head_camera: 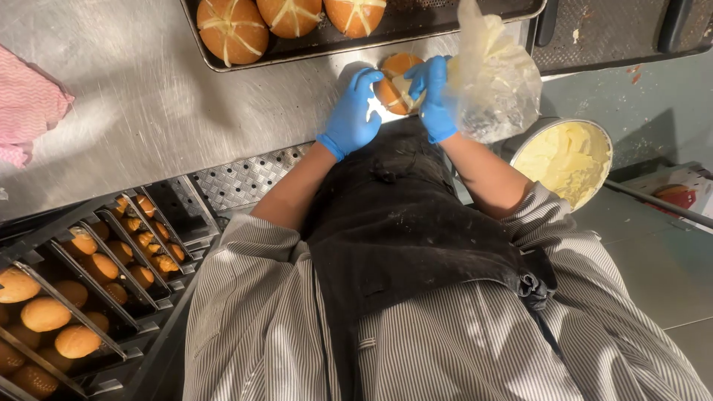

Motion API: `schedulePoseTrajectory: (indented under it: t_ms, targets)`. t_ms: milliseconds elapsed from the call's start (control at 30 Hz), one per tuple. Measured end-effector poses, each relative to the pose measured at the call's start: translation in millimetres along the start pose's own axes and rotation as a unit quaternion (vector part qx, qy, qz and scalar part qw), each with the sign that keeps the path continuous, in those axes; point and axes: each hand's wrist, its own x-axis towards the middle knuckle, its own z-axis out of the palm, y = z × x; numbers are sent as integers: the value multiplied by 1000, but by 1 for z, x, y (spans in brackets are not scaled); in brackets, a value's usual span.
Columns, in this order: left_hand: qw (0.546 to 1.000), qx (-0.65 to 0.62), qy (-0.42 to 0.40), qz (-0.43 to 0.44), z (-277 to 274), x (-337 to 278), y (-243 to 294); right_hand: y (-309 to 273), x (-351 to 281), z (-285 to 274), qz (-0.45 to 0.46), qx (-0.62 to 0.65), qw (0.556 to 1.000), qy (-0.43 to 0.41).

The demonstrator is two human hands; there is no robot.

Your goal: Piping cream or frosting onto cross-cut buns in a bakery kitchen.

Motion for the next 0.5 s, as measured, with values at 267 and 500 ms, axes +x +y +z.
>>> schedulePoseTrajectory:
  t_ms: [267, 500]
  targets:
    - [980, -61, 112, -154, 62, -44, -72, -5, 6, -6, 41, 34, 998, 12]
    - [772, -507, 126, -362, 58, -24, -28, -35, 5, -23, 48, 85, 988, 123]
